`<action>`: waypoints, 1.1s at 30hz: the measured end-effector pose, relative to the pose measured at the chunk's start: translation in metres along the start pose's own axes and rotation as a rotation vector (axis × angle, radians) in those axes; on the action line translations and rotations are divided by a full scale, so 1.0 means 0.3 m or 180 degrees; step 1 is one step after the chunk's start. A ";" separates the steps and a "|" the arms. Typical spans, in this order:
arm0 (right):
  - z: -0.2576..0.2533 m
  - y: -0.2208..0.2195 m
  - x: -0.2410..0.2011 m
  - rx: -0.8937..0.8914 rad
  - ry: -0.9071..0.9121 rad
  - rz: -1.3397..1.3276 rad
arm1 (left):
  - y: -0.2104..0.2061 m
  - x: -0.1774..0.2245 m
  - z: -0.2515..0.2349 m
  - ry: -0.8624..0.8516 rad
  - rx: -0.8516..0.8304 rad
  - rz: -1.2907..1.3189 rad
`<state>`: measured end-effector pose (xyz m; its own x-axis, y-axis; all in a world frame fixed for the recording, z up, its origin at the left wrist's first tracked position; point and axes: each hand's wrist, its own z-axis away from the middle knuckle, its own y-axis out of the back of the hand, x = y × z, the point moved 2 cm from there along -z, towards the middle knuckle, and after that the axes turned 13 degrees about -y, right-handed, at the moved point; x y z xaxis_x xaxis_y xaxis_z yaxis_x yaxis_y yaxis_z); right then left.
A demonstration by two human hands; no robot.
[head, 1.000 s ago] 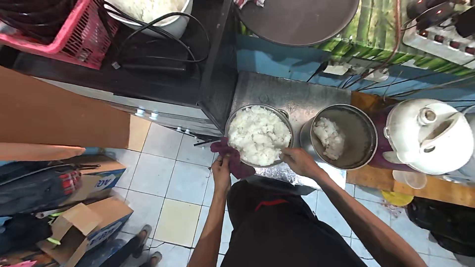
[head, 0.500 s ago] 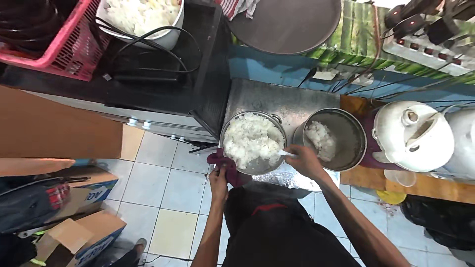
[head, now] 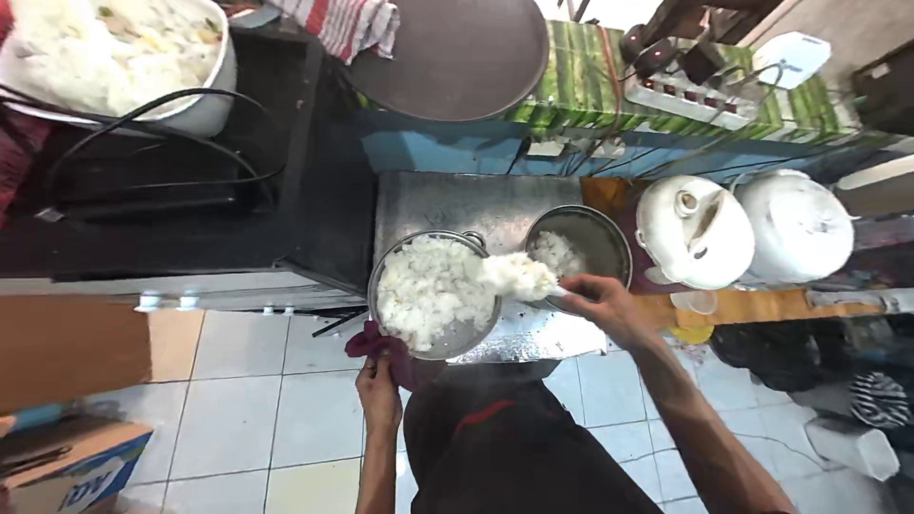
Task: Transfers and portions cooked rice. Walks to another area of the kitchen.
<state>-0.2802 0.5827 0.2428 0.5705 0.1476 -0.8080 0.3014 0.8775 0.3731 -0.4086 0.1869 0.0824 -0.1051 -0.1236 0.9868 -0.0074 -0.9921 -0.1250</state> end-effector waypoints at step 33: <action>-0.123 -0.385 0.028 -0.0307 -0.0089 0.2633 | -0.021 0.021 0.026 -0.0177 -0.0256 -0.0298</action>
<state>-0.3385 0.4995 0.1761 0.5982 0.7515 -0.2781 -0.2894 0.5263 0.7995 -0.4014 0.1921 0.0903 -0.0450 -0.0337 0.9984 -0.0944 -0.9948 -0.0379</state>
